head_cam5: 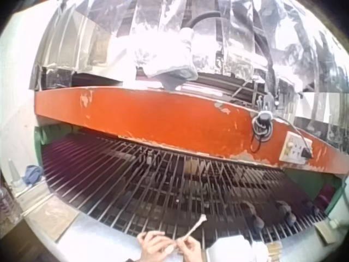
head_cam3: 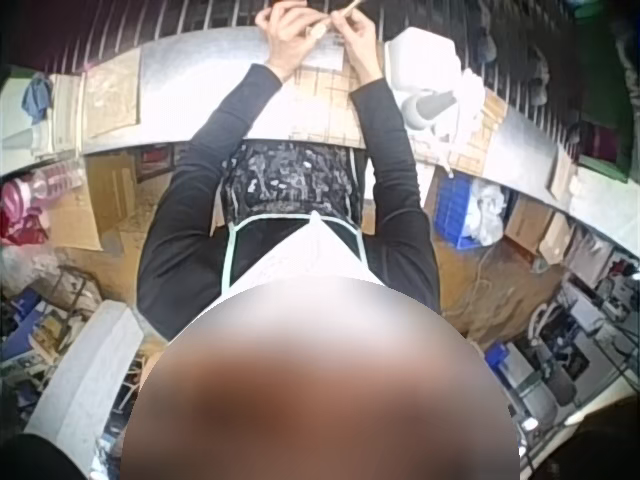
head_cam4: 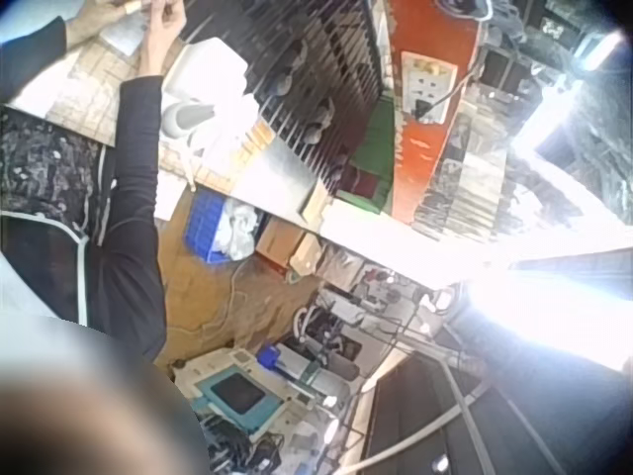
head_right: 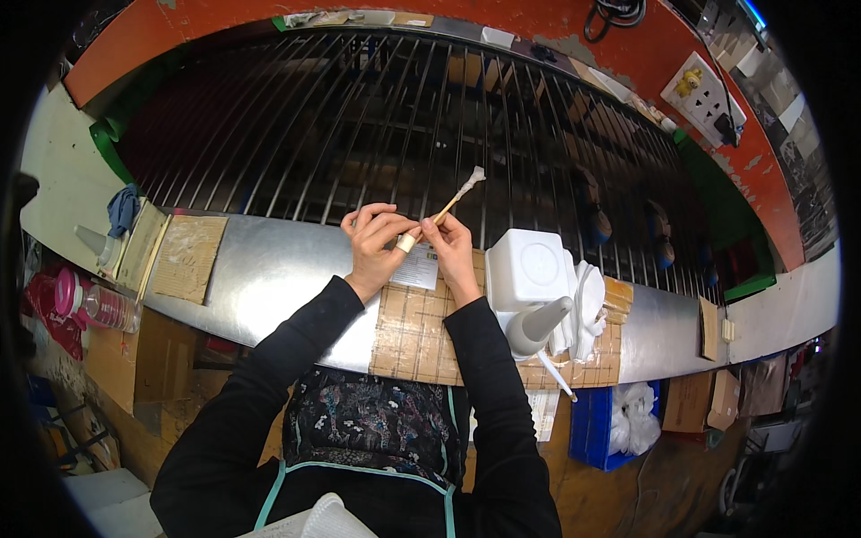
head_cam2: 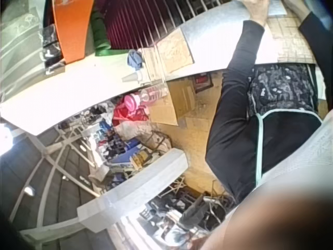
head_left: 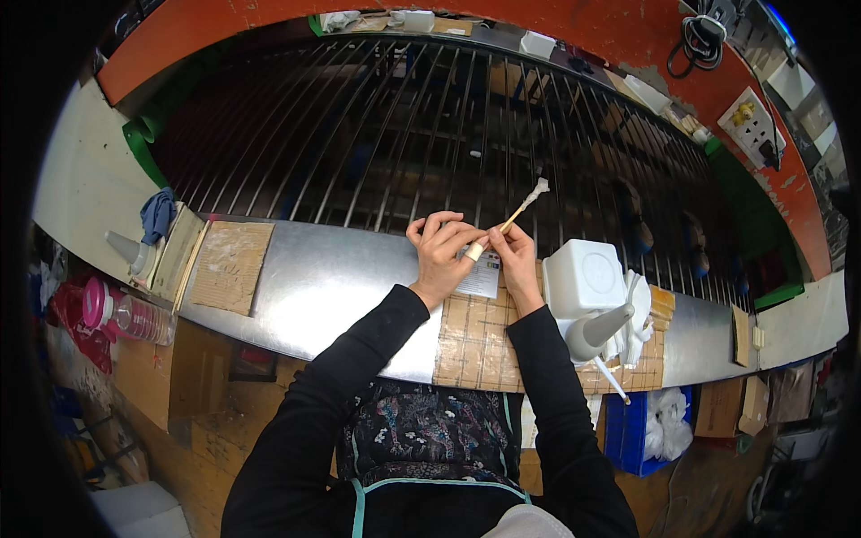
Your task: The person applies a white substance to a blue and black sandal using a small brush. The person holds the sandal in one hand and uses the brush in the other to spread the substance along the sole and strap areas.
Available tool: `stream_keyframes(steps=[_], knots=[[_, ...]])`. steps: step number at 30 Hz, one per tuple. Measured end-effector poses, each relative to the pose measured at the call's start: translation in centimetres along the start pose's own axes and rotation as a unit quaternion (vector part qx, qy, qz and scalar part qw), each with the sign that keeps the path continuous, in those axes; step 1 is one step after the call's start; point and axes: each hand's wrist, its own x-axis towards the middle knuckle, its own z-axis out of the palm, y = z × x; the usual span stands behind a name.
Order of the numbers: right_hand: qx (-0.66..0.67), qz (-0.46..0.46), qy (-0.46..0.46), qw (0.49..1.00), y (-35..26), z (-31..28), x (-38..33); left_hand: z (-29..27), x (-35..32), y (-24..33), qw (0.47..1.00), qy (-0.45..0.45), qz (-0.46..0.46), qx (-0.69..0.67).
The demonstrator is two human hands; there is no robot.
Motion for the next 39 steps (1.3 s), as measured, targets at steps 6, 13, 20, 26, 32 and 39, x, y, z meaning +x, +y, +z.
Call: stream_keyframes(steps=[6, 13, 20, 26, 32, 39], knots=[[-0.007, 0.001, -0.004, 1.000, -0.2, -0.3, 0.1, 0.1, 0.0, -0.2, 1.000, -0.027, 0.001, -0.011], [-0.030, 0.007, -0.015, 0.999, -0.2, -0.6, 0.2, 0.3, -0.1, -0.7, 0.999, -0.046, -0.009, -0.026], [-0.029, 0.011, -0.019, 0.999, 0.3, -0.7, 0.2, 0.2, 0.0, -1.0, 0.998, -0.060, 0.008, -0.012], [-0.028, 0.009, -0.020, 0.999, 0.8, -0.5, 0.3, 0.2, 0.1, -0.8, 0.999, -0.053, 0.008, -0.010], [-0.041, 0.007, -0.019, 0.999, 0.6, -0.4, 0.2, 0.3, 0.1, -0.6, 0.999, -0.054, 0.005, -0.006], [-0.066, 0.010, -0.001, 0.998, 0.4, -0.4, 0.3, 0.4, 0.0, -0.9, 0.998, -0.057, 0.000, -0.006]])
